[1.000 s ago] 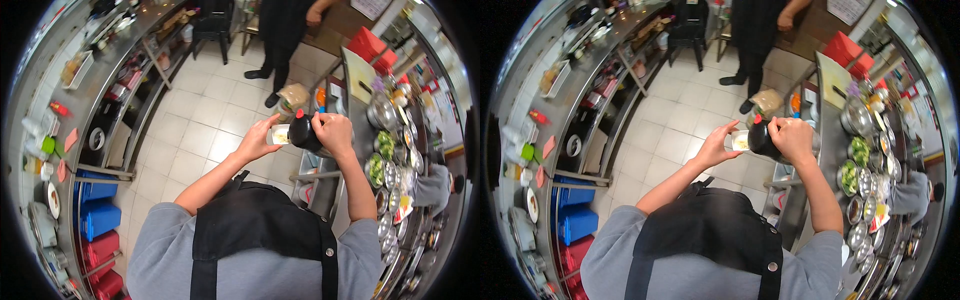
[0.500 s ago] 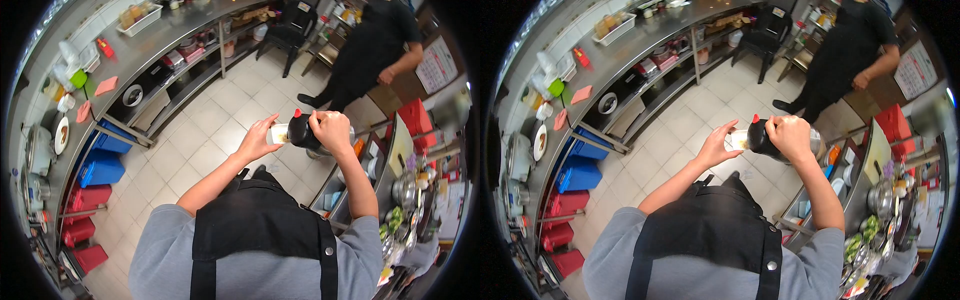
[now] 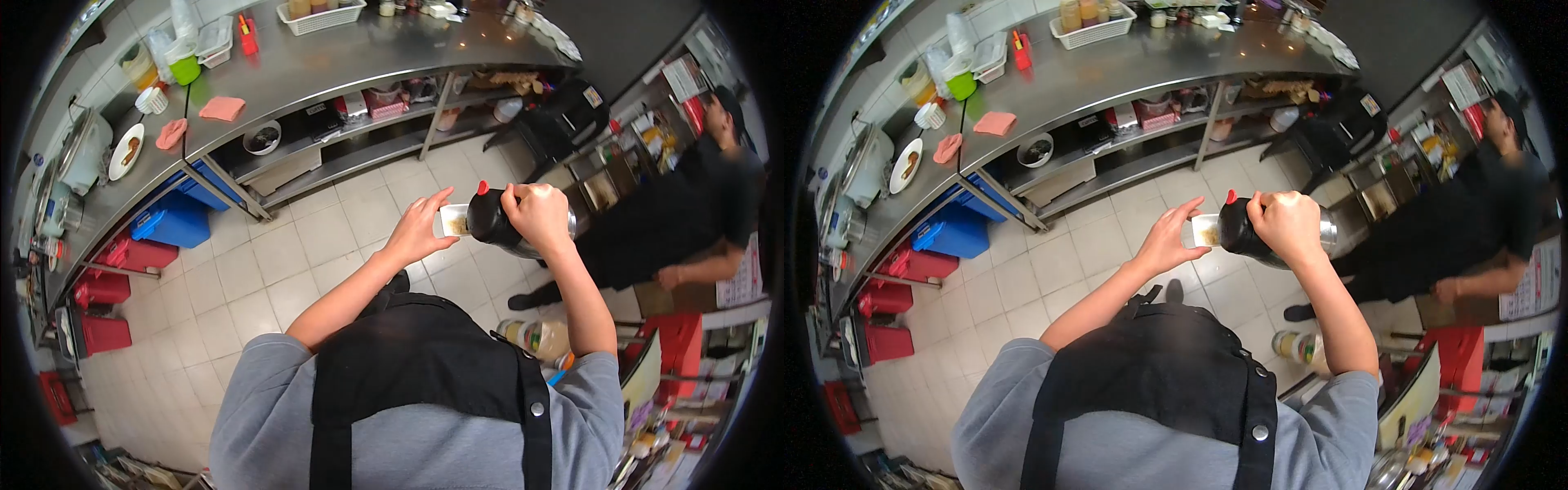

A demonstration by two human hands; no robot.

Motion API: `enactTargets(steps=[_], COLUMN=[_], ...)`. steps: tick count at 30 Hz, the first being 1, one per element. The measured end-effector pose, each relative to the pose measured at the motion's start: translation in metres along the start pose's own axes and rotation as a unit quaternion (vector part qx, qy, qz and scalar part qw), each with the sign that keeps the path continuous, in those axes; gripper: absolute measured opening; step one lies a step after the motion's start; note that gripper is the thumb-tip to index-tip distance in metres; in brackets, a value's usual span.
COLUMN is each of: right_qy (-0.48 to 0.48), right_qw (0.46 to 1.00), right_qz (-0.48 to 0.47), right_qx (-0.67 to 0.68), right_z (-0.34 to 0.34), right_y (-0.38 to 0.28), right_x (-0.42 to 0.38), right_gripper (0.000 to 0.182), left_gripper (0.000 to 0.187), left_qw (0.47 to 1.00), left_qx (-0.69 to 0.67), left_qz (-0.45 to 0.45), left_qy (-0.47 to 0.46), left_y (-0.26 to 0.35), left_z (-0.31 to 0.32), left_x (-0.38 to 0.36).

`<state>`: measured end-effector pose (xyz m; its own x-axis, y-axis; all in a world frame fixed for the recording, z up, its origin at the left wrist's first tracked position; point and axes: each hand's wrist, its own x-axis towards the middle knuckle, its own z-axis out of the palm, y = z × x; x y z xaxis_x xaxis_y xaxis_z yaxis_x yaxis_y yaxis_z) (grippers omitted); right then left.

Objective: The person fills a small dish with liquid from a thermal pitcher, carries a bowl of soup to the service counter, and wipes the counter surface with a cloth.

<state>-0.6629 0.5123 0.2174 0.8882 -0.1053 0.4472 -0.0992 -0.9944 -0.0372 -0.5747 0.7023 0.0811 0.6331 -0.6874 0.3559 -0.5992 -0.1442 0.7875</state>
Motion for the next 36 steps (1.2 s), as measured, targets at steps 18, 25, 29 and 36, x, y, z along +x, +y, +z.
enactTargets(steps=[18,25,29,36], right_qy=[0.006,0.006,0.012,0.027], right_qw=[0.992,0.995,0.996,0.995], right_qz=[-0.121,-0.097,-0.092,-0.094], right_qx=[0.031,0.006,-0.003,-0.007], right_z=[0.100,0.135,0.150,0.171], right_y=[0.117,0.153,0.174,0.208], right_x=[0.212,0.282,0.325,0.384], right_gripper=[0.033,0.032,0.032,0.031], left_gripper=[0.091,0.092,0.091,0.088], left_qw=[0.994,0.997,0.997,0.998], left_qx=[0.036,0.019,0.029,0.004], left_qz=[-0.053,-0.035,-0.018,-0.032], left_qy=[0.088,0.072,0.069,0.045], left_y=[-0.093,-0.143,-0.163,-0.184], left_z=[0.008,0.002,-0.003,-0.006], left_x=[0.198,0.284,0.335,0.407])
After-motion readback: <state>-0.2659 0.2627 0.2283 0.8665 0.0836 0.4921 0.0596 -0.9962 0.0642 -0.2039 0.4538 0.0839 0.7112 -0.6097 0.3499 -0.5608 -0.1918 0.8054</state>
